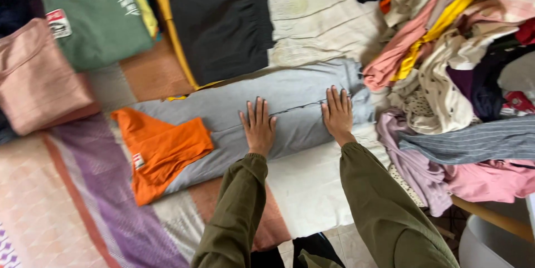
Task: Folding a variety of clothes on a bed.
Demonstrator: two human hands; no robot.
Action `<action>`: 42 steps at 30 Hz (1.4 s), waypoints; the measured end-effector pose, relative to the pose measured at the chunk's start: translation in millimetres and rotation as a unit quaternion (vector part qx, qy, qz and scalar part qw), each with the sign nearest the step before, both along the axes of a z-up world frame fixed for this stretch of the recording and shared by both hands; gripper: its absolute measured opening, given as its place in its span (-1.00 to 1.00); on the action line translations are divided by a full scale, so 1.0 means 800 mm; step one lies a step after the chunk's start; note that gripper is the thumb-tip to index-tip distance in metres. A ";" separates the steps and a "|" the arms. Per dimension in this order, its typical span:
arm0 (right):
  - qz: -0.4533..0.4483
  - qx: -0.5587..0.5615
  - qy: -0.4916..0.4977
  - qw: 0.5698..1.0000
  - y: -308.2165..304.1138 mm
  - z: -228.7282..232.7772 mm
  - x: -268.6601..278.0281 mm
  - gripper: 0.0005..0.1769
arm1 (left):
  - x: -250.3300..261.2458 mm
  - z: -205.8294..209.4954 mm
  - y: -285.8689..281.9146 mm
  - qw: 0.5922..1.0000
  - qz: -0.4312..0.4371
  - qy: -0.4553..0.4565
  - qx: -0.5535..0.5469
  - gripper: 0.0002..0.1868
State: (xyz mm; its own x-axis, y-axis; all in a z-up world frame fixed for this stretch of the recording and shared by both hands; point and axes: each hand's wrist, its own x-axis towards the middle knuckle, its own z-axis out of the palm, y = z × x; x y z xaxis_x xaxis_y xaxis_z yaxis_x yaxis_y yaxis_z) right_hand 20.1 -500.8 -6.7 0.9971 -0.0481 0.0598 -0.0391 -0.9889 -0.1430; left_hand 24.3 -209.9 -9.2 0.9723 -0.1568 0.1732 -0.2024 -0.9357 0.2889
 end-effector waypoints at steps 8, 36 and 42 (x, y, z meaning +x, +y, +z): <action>-0.218 0.068 -0.035 0.973 -0.097 0.008 -0.020 -0.01 | 0.016 -0.002 -0.164 0.998 -0.059 -0.002 -0.014 -0.38; 0.067 0.509 0.029 0.858 0.137 0.120 -0.001 -0.50 | 0.090 0.042 -0.052 0.746 0.155 0.210 -0.613 -0.53; 0.167 0.379 -0.061 0.908 0.332 0.135 0.012 -0.41 | 0.049 0.097 0.186 0.708 0.153 0.123 -0.678 -0.56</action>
